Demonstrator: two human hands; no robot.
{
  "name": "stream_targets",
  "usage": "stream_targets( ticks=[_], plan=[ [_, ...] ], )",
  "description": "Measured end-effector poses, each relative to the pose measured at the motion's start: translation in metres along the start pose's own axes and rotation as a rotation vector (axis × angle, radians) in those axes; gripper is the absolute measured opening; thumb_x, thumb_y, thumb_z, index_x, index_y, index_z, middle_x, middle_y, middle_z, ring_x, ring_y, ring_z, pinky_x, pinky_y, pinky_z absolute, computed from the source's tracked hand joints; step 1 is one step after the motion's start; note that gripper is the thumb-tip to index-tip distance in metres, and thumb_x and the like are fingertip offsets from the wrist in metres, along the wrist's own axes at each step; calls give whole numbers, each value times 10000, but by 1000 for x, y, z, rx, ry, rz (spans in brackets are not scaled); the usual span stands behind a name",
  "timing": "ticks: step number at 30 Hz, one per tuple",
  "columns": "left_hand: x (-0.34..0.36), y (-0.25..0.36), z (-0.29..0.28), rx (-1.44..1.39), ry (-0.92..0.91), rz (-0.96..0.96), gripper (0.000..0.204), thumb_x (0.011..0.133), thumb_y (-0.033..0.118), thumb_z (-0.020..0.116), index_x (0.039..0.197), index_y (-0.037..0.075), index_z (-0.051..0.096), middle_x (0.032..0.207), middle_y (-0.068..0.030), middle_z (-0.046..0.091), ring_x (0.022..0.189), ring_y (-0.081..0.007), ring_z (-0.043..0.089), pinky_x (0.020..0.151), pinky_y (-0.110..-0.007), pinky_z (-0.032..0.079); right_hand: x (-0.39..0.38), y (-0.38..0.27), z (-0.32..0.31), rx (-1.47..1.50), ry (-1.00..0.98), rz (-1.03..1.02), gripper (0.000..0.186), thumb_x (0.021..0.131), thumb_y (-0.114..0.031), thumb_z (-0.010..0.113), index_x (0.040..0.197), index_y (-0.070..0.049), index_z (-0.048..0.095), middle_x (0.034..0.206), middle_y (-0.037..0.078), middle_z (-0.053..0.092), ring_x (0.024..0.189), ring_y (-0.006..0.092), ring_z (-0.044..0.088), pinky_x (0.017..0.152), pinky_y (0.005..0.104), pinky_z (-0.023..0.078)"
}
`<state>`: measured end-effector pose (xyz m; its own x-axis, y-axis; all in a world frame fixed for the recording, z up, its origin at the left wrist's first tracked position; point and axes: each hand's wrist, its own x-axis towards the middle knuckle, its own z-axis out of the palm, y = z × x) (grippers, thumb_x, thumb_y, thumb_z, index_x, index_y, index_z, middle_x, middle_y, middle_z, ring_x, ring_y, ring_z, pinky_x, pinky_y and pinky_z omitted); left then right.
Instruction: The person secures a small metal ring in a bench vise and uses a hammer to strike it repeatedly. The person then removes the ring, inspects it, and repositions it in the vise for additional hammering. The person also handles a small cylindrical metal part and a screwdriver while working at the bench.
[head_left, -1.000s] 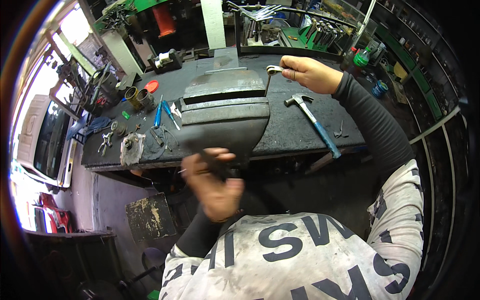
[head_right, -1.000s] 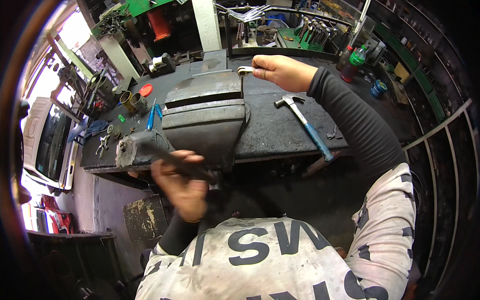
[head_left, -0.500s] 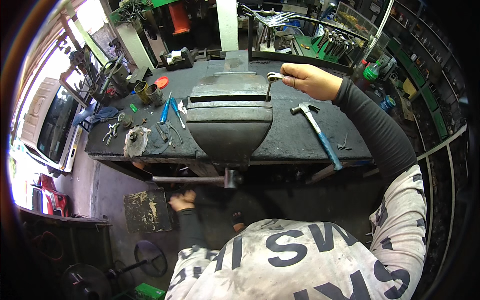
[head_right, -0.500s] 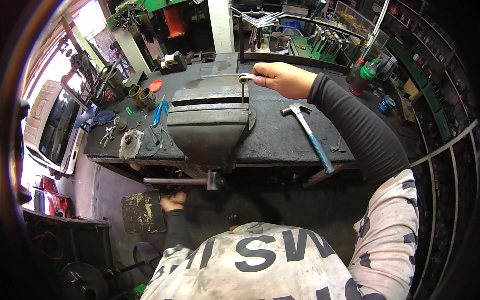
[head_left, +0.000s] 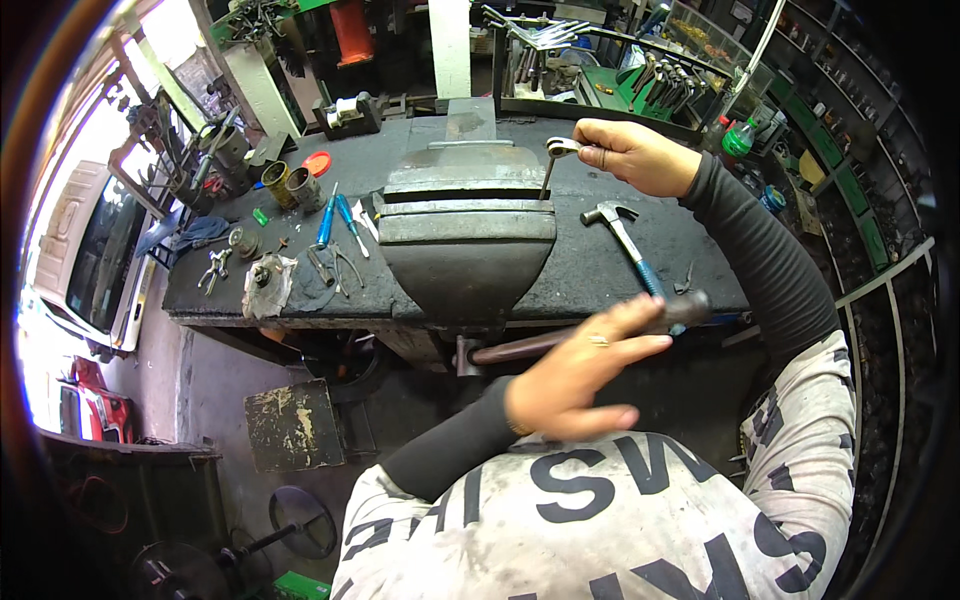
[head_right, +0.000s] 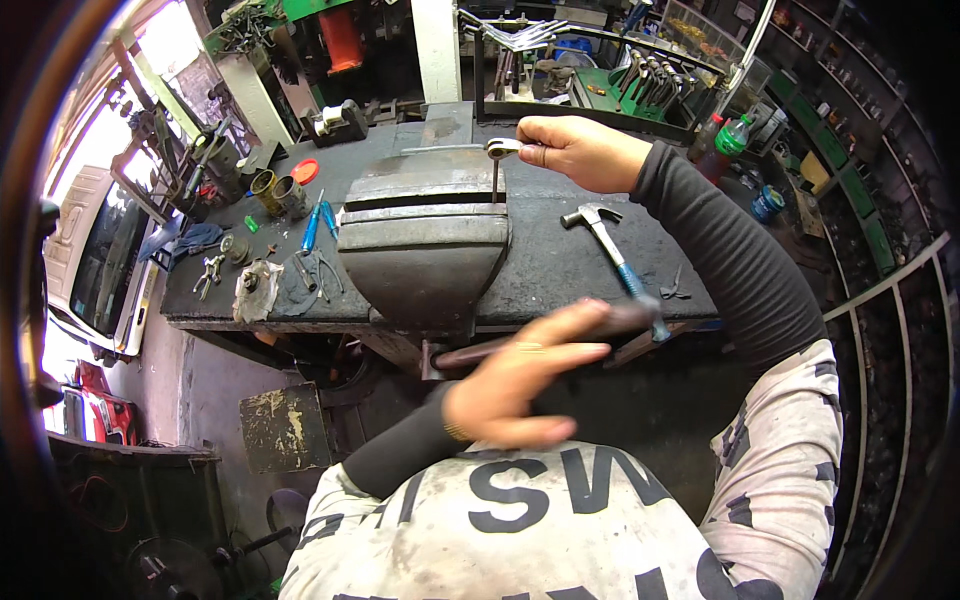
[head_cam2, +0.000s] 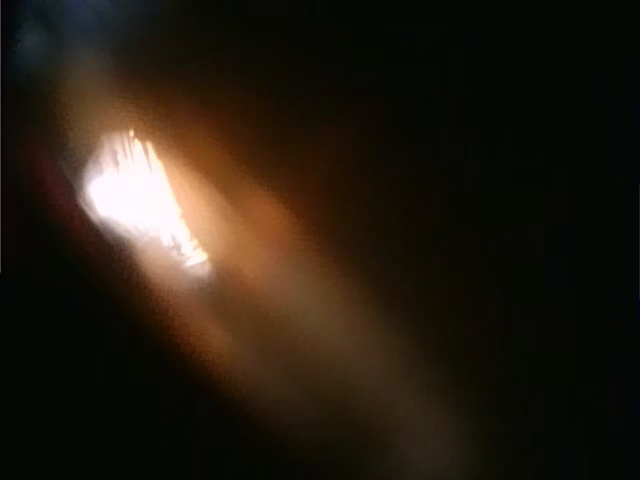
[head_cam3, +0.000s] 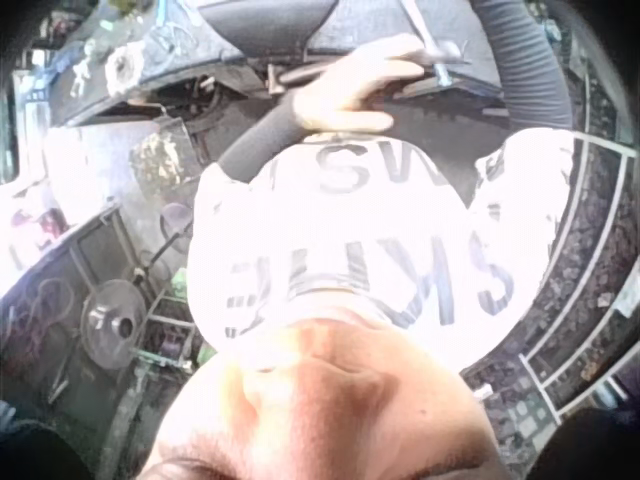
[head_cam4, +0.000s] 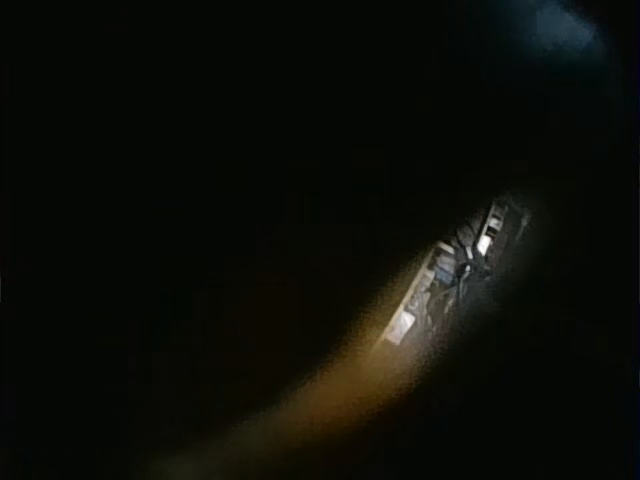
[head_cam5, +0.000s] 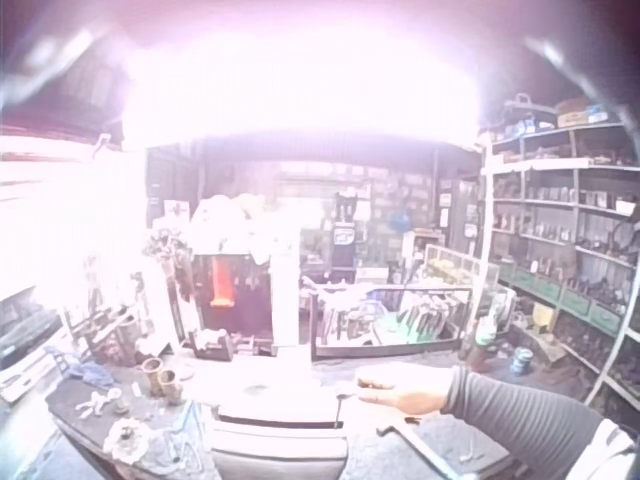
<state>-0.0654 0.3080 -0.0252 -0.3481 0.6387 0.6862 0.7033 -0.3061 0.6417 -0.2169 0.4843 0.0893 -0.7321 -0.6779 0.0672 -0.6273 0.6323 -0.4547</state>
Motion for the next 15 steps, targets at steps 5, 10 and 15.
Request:
stream_targets(
  ticks=[5, 10, 15],
  plan=[
    [-155, -172, 123, 230, -236, -786, 788, 797, 320, 669, 1408, 17, 273, 1415, -268, 323, 1338, -384, 292, 1097, -460, 236, 16, -5, 3, -42, -51, -38, 216, 976, -234, 473, 937, -22, 481, 694, 5, 371, 628, 101, 355, 572, 272, 357],
    [-373, -193, -10, -369, 1443, -1140, 764, 806, 531, 493, 1347, 3, 384, 1350, -237, 413, 1286, -330, 373, 1043, -510, 306, 0, 3, 1, -6, -19, 38, 245, 974, -252, 467, 932, -10, 482, 709, 63, 426, 654, 165, 396, 625, 312, 386],
    [-299, -43, -208, -487, 1506, 166, 828, 883, 690, 182, 1349, 34, 383, 1396, -260, 365, 1279, -419, 365, 1067, -521, 288, 9, -1, 6, 1, -17, 15, 257, 974, -259, 464, 925, -7, 479, 718, 87, 446, 669, 192, 411, 650, 325, 396]
  ],
)
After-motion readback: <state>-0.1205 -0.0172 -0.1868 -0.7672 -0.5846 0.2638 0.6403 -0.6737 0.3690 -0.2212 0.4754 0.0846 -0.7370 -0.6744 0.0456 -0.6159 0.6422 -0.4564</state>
